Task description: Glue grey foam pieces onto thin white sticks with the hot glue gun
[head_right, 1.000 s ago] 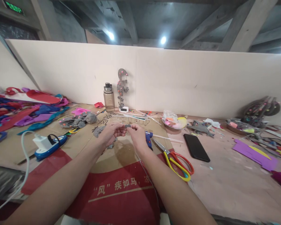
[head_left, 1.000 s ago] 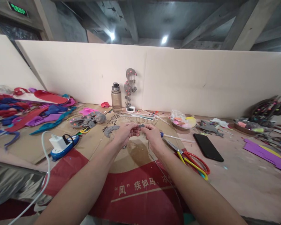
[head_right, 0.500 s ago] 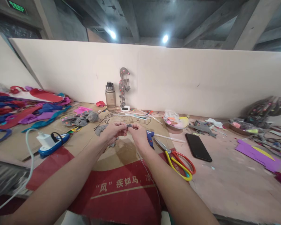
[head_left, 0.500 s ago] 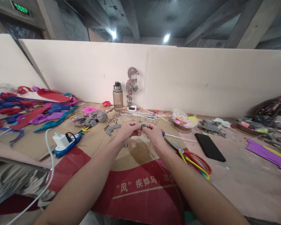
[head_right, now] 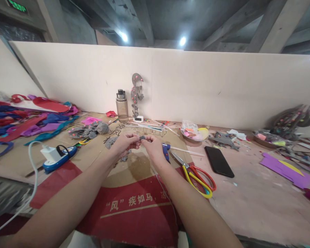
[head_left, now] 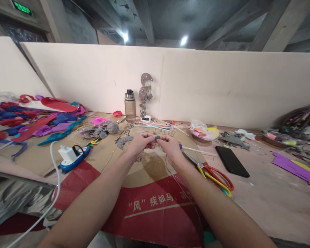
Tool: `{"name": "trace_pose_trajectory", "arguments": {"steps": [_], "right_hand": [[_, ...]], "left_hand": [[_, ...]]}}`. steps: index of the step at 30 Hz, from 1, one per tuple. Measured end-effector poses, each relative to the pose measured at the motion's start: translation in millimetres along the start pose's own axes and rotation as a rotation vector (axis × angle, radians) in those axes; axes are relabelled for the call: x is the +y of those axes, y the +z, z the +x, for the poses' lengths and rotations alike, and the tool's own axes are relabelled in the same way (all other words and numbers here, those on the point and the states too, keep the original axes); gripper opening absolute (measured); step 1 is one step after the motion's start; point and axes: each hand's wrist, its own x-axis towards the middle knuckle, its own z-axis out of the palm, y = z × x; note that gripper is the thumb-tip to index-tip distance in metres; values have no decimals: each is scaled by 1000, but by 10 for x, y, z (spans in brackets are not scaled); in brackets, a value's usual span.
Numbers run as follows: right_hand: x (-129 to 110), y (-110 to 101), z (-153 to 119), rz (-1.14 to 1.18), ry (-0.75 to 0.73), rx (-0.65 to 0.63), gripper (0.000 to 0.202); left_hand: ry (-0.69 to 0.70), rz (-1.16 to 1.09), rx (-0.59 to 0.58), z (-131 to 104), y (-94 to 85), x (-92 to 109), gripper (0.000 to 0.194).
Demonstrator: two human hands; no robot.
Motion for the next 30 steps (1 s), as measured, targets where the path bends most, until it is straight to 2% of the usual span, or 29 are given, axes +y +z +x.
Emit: {"name": "trace_pose_trajectory", "arguments": {"steps": [6, 11, 19, 21, 23, 25, 26, 28, 30], "right_hand": [[-29, 12, -20, 22, 24, 1, 28], [-22, 9, -28, 34, 9, 14, 24], [-34, -5, -17, 71, 38, 0, 17], [-49, -30, -23, 103, 58, 5, 18], [-67, -62, -32, 127, 86, 21, 19], [-88, -95, -41, 135, 119, 31, 19], [-98, -108, -45, 138, 132, 32, 19], [-116, -126, -52, 139, 143, 33, 21], [-131, -138, -57, 132, 140, 34, 22]], "left_hand": [[25, 19, 13, 13, -1, -15, 20], [56, 67, 32, 1, 18, -14, 16], [-56, -28, -25, -65, 47, 121, 15], [-47, -38, 23, -40, 18, 125, 10], [9, -16, 133, 1, -46, 116, 14], [84, 45, 265, 37, -132, 108, 6], [105, 54, 278, 48, -172, 107, 7], [108, 53, 260, 46, -223, 109, 16], [34, 115, 161, 23, -214, 105, 24]]}}
